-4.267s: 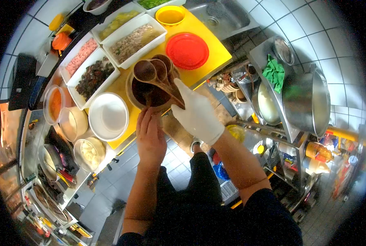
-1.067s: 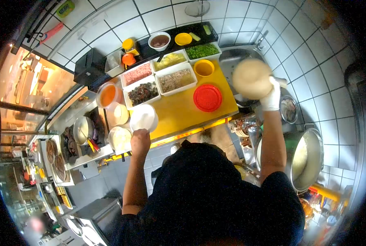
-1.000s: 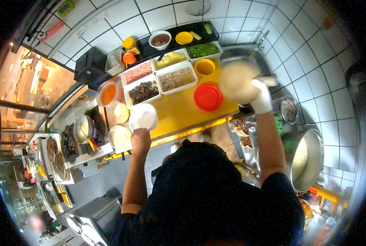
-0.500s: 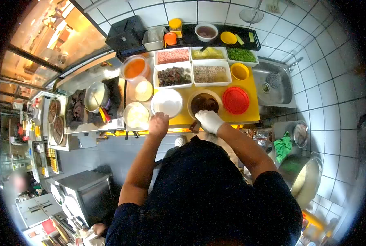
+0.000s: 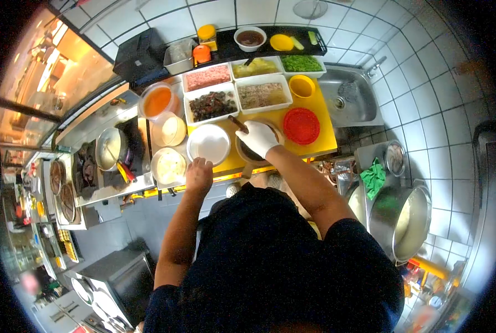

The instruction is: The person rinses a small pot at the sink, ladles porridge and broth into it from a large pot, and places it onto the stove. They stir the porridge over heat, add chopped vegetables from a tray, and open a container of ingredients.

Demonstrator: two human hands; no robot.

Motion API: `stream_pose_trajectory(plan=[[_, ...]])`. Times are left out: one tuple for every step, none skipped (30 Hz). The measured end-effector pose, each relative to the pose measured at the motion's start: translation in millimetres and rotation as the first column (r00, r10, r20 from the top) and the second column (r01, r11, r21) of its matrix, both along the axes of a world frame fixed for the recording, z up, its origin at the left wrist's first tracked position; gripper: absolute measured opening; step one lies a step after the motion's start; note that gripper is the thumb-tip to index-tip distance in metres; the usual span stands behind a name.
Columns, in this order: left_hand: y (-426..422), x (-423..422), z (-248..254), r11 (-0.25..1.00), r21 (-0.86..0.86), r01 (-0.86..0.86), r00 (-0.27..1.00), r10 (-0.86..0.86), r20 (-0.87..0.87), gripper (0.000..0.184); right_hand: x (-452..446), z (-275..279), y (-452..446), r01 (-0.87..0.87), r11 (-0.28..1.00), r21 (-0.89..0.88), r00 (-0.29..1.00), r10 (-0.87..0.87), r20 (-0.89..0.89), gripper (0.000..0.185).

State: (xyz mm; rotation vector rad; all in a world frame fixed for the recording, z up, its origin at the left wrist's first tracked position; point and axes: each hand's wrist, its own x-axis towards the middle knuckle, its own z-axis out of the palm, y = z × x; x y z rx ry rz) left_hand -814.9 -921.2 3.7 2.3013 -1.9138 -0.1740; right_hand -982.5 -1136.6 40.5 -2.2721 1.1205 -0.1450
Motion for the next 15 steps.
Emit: stream_pose_trajectory(plan=[[2.4,3.5,-3.6,0.998,-0.057,0.001,1.0,-0.001,0.004,0.007,-8.3,-5.4,3.7,0.056,0.989,-0.135,0.995,-0.044,0.093,0.04],[3.7,5.9,-9.0,0.993,-0.118,0.012,1.0,-0.012,0.0,0.006,-21.9,-6.3,5.3,0.13,0.955,-0.268,0.98,-0.082,0.183,0.041],[3.3,5.8,-15.3,0.983,-0.18,0.025,1.0,-0.028,-0.009,0.006,-38.7,-6.3,4.3,0.207,0.926,-0.315,0.969,-0.149,0.2,0.04],[2.7,3.7,-4.7,0.997,-0.077,0.006,0.999,-0.009,-0.039,0.017,-58.4,-7.9,0.7,0.277,0.901,-0.334,0.952,-0.209,0.226,0.04],[3.7,0.2,-0.9,0.992,-0.124,0.01,0.999,-0.005,0.044,0.023,-79.7,-14.4,-3.7,0.343,0.871,-0.351,0.93,-0.264,0.254,0.039],[3.7,-4.6,3.1,0.985,-0.173,0.014,0.992,0.008,0.128,0.03,-99.8,-20.5,-8.3,0.405,0.837,-0.367,0.906,-0.313,0.285,0.039],[2.1,-11.8,17.3,0.983,-0.184,0.014,0.991,0.011,0.131,0.032,-122.3,-31.3,-14.6,0.443,0.795,-0.415,0.892,-0.343,0.296,0.036],[2.1,-19.1,36.7,0.981,-0.192,0.008,0.991,0.018,0.135,0.034,-141.4,-28.7,-20.6,0.468,0.812,-0.349,0.884,-0.427,0.193,0.035],[0.9,-25.3,48.9,0.98,-0.198,-0.001,0.989,0.03,0.142,0.037,-159.1,-28.6,-23.9,0.434,0.821,-0.372,0.9,-0.412,0.143,0.036],[-2.1,-30.6,52.6,0.981,-0.191,0.024,0.998,-0.014,0.057,0.036,-172.0,-29.6,-27.0,0.398,0.831,-0.389,0.914,-0.394,0.094,0.036],[-4.6,-36.2,55.2,0.982,-0.183,0.05,0.998,-0.056,-0.029,0.035,-180.5,-32.7,-30.2,0.306,0.849,-0.43,0.948,-0.313,0.058,0.036],[-7.6,-43.3,57.4,0.982,-0.173,0.075,0.989,-0.096,-0.115,0.034,-188.7,-36.9,-31.8,0.211,0.86,-0.464,0.973,-0.23,0.017,0.036],[-15.8,-52.7,59.5,0.96,-0.243,0.142,0.971,-0.182,-0.151,0.03,-195.5,-40.5,-32.3,0.114,0.863,-0.493,0.989,-0.146,-0.027,0.036],[-28.7,-63.8,67.8,0.937,-0.27,0.221,0.953,-0.266,-0.146,0.021,-200.4,-43.7,-33.0,0.082,0.87,-0.485,0.995,-0.1,-0.011,0.036],[-42.3,-75.8,70.0,0.931,-0.254,0.262,0.938,-0.308,-0.161,0.019,-204.0,-47.4,-35.4,0.049,0.876,-0.481,0.999,-0.052,0.006,0.035]])
